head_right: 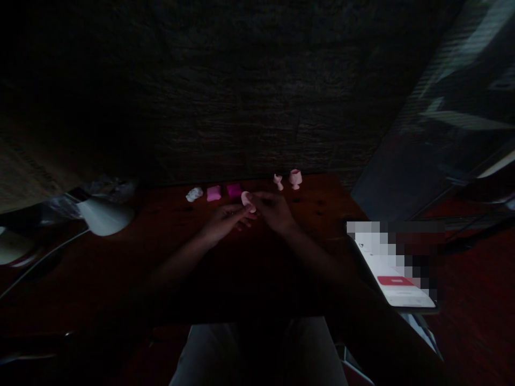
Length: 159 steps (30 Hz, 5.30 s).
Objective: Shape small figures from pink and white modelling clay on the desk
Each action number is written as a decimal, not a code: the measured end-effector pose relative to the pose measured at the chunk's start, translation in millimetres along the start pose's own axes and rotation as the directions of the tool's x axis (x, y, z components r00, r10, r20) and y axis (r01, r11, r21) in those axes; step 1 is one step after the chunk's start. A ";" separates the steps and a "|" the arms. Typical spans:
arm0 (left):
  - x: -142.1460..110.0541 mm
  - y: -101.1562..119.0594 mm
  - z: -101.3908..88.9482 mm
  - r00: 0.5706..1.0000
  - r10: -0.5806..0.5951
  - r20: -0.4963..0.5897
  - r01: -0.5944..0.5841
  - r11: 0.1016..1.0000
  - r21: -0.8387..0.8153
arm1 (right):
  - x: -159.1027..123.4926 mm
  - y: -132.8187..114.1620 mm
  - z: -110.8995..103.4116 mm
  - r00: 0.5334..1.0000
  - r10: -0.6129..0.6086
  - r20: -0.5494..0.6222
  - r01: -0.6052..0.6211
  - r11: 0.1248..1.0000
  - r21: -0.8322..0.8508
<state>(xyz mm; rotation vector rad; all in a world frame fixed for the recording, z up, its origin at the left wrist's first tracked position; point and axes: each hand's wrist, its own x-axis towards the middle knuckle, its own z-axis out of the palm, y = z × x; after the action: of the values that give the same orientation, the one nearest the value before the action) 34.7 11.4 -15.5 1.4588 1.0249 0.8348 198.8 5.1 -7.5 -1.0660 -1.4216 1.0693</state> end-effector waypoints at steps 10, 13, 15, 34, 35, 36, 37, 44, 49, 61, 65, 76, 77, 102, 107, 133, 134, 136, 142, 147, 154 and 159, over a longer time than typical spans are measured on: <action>-0.3 -5.9 -2.4 0.990 0.076 0.117 -0.086 0.992 0.088 | -0.2 4.8 -4.0 0.982 0.069 0.177 -0.086 0.993 0.085; 0.4 -5.9 -0.4 0.992 0.075 0.097 -0.083 0.994 0.077 | -0.1 5.8 -0.9 0.985 0.076 0.154 -0.100 0.983 0.153; 0.1 -4.5 0.7 0.992 0.080 0.095 -0.086 0.994 0.063 | 0.3 6.7 2.1 0.990 0.072 0.120 -0.096 0.973 0.210; 8.2 -10.9 -2.6 0.974 0.113 -0.196 -0.106 0.993 0.046 | 3.9 13.8 -2.1 0.995 -0.007 0.101 0.006 1.000 0.011; 8.2 -12.3 -3.4 0.974 0.150 -0.169 -0.137 0.987 0.083 | 4.3 14.0 -2.2 0.996 -0.017 0.086 0.017 1.000 -0.004; 7.9 -13.4 -3.9 0.972 0.188 -0.143 -0.172 0.978 0.118 | 4.7 13.8 -2.6 0.997 -0.022 0.073 0.024 0.999 -0.022; 7.5 -14.0 -4.2 0.967 0.225 -0.118 -0.207 0.967 0.149 | 5.0 13.2 -3.4 0.997 -0.020 0.071 0.023 0.999 -0.041; 1.9 -6.3 -5.3 0.945 0.309 -0.108 -0.270 0.922 0.279 | 3.7 5.1 -7.9 0.993 0.049 0.104 -0.042 0.997 -0.068; 1.3 -3.4 -8.9 0.923 0.350 -0.158 -0.299 0.913 0.278 | 1.0 3.3 -5.5 0.993 0.084 0.078 -0.082 0.996 -0.029; 4.2 -5.6 -4.9 0.972 0.158 -0.174 -0.156 0.987 0.023 | 2.7 9.0 -3.7 0.994 0.091 0.067 -0.092 0.995 0.024; 3.4 -5.6 -7.3 0.968 0.195 -0.158 -0.188 0.980 0.056 | 1.1 5.2 -2.2 0.995 0.046 0.085 -0.048 0.999 0.022; 3.2 -7.9 -4.6 0.977 0.190 -0.092 -0.185 0.981 0.058 | 2.4 6.0 -4.3 0.996 0.039 0.083 -0.038 0.999 -0.015; 3.5 -8.0 -4.0 0.978 0.184 -0.095 -0.180 0.983 0.047 | 2.6 5.7 -4.4 0.996 0.035 0.078 -0.034 0.999 -0.016; 7.2 -13.1 -3.9 0.931 0.268 -0.247 -0.260 0.963 0.067 | 5.4 8.8 -5.4 0.996 -0.015 0.091 0.018 0.999 -0.040; 7.7 -13.5 -5.8 0.934 0.280 -0.222 -0.269 0.960 0.079 | 4.4 10.1 -4.1 0.998 -0.003 0.063 0.005 1.000 -0.023; 1.6 -6.5 -3.0 0.993 0.112 -0.035 -0.113 0.993 -0.031 | 3.5 8.1 -4.6 0.996 -0.033 0.082 0.032 0.999 0.012; 1.8 -6.8 -2.8 0.996 0.092 -0.018 -0.092 0.994 -0.052 | 3.4 7.6 -4.7 0.997 -0.027 0.072 0.026 0.999 0.022; 2.1 -7.5 -2.9 0.998 0.065 0.018 -0.063 0.995 -0.079 | 3.5 6.9 -4.9 0.998 -0.010 0.055 0.008 0.999 0.042; 1.9 -8.1 -2.6 0.997 0.066 0.041 -0.063 0.995 -0.075 | 2.3 4.6 -5.5 0.997 0.010 0.077 -0.016 0.997 0.075; 0.4 -7.9 -0.2 0.996 0.055 0.071 -0.050 0.996 -0.075 | 2.2 5.7 -3.9 0.998 0.012 0.068 -0.019 0.994 0.103; 1.5 -10.6 -1.3 0.992 0.068 0.107 -0.060 0.995 -0.076 | 3.7 8.6 -3.3 0.988 0.054 0.145 -0.069 0.992 0.102; 2.6 -11.4 -2.2 0.994 0.046 0.096 -0.037 0.995 -0.095 | 4.4 11.2 -3.4 0.991 0.025 0.130 -0.038 0.995 0.097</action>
<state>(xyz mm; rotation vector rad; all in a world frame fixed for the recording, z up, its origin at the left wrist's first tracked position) 32.0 14.7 -26.6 1.4312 0.8739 0.8220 202.6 12.0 -17.2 -0.9657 -1.4407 1.2378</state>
